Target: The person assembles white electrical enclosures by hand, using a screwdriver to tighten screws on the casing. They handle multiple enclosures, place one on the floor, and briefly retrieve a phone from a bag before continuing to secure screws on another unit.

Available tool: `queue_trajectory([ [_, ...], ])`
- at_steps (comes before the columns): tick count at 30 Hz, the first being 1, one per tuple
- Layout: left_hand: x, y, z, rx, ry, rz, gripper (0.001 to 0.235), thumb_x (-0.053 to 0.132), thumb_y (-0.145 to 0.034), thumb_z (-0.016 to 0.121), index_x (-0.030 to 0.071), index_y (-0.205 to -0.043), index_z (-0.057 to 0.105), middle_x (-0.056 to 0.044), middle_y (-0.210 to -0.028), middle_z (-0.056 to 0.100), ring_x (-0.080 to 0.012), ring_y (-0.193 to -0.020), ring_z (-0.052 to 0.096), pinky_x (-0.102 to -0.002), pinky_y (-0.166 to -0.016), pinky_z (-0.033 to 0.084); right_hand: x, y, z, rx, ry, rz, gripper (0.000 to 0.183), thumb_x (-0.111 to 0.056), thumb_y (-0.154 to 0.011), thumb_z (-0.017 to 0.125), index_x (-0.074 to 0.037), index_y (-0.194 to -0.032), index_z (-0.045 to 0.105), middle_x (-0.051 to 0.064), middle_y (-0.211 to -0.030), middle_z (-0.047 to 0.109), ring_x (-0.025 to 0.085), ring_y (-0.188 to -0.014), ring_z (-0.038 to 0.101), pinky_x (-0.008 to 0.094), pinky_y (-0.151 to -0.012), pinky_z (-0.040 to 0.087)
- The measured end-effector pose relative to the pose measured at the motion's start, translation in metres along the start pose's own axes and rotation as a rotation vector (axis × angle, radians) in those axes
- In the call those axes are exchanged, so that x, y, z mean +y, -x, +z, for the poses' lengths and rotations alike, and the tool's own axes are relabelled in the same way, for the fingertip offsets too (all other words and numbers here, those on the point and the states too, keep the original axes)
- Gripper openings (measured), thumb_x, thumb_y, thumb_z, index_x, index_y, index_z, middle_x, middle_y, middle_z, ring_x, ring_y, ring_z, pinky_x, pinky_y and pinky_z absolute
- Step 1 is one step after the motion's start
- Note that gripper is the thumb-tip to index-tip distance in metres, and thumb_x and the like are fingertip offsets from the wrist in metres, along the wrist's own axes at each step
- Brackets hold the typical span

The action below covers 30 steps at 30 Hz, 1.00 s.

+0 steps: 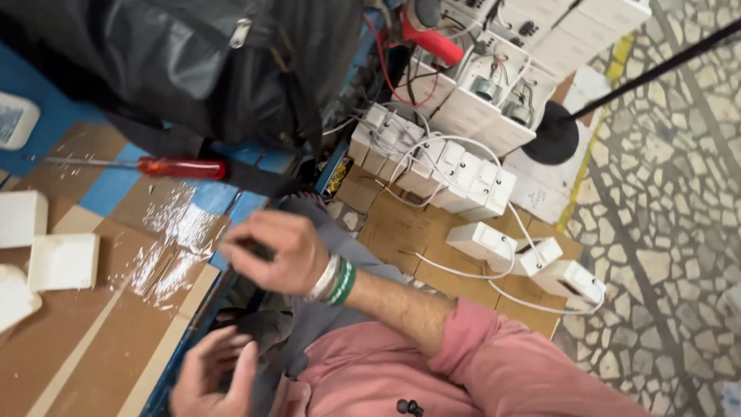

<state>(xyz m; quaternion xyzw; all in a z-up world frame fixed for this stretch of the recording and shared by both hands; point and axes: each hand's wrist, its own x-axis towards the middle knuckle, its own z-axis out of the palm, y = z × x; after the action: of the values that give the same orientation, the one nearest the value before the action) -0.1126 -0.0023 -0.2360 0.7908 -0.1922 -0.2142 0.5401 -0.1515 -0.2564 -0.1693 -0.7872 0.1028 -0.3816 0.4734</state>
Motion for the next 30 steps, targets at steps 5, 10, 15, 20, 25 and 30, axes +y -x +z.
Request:
queue_trajectory([
  [5, 0.068, -0.041, 0.014, 0.008, -0.066, 0.158, 0.052, 0.001, -0.084, 0.08, -0.003, -0.13, 0.056, -0.013, -0.109, 0.072, -0.0169, -0.096, 0.073, -0.029, -0.087, 0.06, 0.026, -0.019, -0.042, 0.185, -0.032, 0.169, 0.011, -0.014, -0.093, 0.078, -0.009, -0.101, 0.073, 0.005, -0.093, 0.074, 0.014, -0.081, 0.074, 0.026, -0.071, 0.059],
  [10, 0.141, -0.085, 0.102, -0.202, -0.168, 0.149, 0.063, 0.004, -0.079, 0.083, -0.002, -0.135, 0.053, -0.015, -0.12, 0.069, -0.0188, -0.101, 0.07, -0.031, -0.088, 0.058, 0.092, 0.016, -0.106, 0.429, -0.059, 0.547, 0.02, -0.015, -0.093, 0.077, -0.006, -0.111, 0.072, 0.001, -0.088, 0.074, 0.007, -0.076, 0.069, 0.024, -0.068, 0.058],
  [15, 0.147, -0.108, 0.21, -0.552, 0.035, 0.223, 0.071, 0.008, -0.08, 0.085, 0.002, -0.14, 0.048, -0.011, -0.127, 0.065, -0.0158, -0.099, 0.07, -0.028, -0.081, 0.059, 0.14, 0.072, -0.156, 0.659, -0.162, 0.61, 0.026, -0.011, -0.1, 0.07, -0.004, -0.124, 0.063, -0.001, -0.091, 0.07, 0.008, -0.08, 0.067, 0.024, -0.071, 0.057],
  [20, 0.06, -0.118, 0.31, -0.648, 0.205, -0.013, 0.068, 0.007, -0.086, 0.078, 0.004, -0.144, 0.041, -0.01, -0.134, 0.06, -0.016, -0.1, 0.067, -0.028, -0.082, 0.059, 0.141, 0.095, -0.159, 0.735, -0.164, 0.688, 0.036, -0.01, -0.097, 0.072, -0.004, -0.129, 0.059, 0.003, -0.101, 0.067, 0.01, -0.088, 0.066, 0.025, -0.074, 0.058],
  [25, 0.004, -0.103, 0.34, -0.652, 0.466, -0.401, 0.054, 0.02, -0.097, 0.067, 0.005, -0.143, 0.043, -0.012, -0.129, 0.064, -0.0163, -0.107, 0.067, -0.03, -0.086, 0.057, 0.134, 0.103, -0.149, 0.652, -0.076, 0.813, 0.053, -0.02, -0.09, 0.077, -0.006, -0.135, 0.052, 0.008, -0.121, 0.066, 0.016, -0.106, 0.068, 0.031, -0.086, 0.06],
  [30, -0.065, -0.105, 0.336, -0.792, 0.6, -0.595, 0.042, 0.028, -0.106, 0.055, -0.004, -0.133, 0.055, -0.011, -0.127, 0.063, -0.0191, -0.115, 0.065, -0.035, -0.096, 0.056, 0.121, 0.104, -0.135, 0.339, 0.132, 0.77, 0.071, -0.033, -0.085, 0.081, -0.004, -0.14, 0.048, 0.015, -0.132, 0.061, 0.027, -0.124, 0.062, 0.039, -0.101, 0.054],
])
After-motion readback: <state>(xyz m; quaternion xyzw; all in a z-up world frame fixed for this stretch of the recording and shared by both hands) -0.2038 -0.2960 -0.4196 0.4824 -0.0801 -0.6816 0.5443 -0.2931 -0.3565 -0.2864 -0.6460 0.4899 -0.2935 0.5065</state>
